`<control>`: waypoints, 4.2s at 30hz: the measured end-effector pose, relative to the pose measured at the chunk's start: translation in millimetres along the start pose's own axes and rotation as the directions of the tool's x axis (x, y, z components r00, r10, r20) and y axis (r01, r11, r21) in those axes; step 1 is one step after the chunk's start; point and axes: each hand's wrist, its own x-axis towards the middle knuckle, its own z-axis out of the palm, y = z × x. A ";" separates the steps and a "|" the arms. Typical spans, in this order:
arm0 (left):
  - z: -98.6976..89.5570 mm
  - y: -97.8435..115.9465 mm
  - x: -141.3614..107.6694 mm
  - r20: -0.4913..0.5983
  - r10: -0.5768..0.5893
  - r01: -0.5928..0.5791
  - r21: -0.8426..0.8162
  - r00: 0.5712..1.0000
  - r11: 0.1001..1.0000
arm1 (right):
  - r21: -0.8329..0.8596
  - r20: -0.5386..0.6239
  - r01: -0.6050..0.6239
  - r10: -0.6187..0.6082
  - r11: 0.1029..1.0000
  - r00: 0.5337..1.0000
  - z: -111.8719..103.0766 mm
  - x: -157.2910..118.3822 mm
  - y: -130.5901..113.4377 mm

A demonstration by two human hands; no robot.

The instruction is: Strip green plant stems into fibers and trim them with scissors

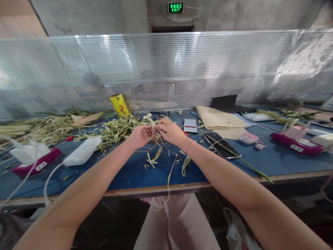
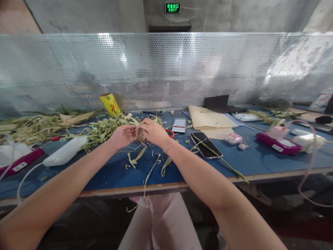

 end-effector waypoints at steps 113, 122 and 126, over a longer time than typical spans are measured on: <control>-2.8 -12.3 6.5 0.070 0.233 -0.243 0.197 0.970 0.950 | 0.427 -0.078 -0.232 0.291 0.874 0.953 7.7 8.3 5.8; -0.4 -9.6 4.6 0.002 0.193 -0.192 0.132 0.981 0.972 | 0.331 -0.120 -0.070 0.116 0.941 0.986 4.8 5.4 7.7; -0.1 -8.9 4.8 -0.016 0.189 -0.186 0.114 0.982 0.976 | 0.361 -0.114 -0.123 0.174 0.924 0.978 4.6 6.3 6.4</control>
